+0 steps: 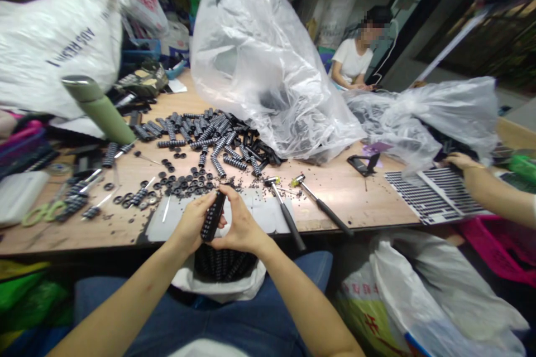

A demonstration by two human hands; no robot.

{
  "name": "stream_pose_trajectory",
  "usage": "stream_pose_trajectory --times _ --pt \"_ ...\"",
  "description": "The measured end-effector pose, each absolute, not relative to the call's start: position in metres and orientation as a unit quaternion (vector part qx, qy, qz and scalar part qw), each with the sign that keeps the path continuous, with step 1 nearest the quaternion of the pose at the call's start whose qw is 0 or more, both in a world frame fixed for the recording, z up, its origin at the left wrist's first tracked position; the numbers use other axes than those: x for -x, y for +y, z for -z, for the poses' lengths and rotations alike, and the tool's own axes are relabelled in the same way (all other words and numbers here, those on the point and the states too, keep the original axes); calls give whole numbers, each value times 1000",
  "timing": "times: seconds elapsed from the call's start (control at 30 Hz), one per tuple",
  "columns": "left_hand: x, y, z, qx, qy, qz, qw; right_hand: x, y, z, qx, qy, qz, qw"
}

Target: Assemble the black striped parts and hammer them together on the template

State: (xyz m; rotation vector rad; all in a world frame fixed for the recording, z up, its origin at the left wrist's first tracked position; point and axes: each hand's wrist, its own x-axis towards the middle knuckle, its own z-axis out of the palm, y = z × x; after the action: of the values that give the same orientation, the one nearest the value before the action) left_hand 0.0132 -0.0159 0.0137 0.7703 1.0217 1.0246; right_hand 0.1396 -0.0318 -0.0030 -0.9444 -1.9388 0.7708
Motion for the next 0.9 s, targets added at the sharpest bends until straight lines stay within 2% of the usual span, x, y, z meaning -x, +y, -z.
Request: stream_pose_trajectory --times 0.2,0.33,0.57,0.63,0.7,0.8,0.9 --pt "-18 -13 -15 -345 474 -417 695 -142 -32 5 402 -740 -321 434" --pt "-20 -9 -18 -330 484 -404 703 -143 -30 2 411 -743 -324 416" --pt "-18 -1 -11 -386 479 -398 680 -139 -27 5 446 -757 -259 401" --pt "-17 -1 2 -475 490 -413 603 -137 -26 18 477 -754 -228 390" --pt "-17 -4 20 -600 501 -414 467 -135 -25 34 511 -750 -199 370" --pt "-19 -9 50 -758 487 -344 265 -138 -28 53 552 -751 -173 318" --pt "-16 -11 67 -845 444 -261 146 -160 -37 57 611 -743 -129 241"
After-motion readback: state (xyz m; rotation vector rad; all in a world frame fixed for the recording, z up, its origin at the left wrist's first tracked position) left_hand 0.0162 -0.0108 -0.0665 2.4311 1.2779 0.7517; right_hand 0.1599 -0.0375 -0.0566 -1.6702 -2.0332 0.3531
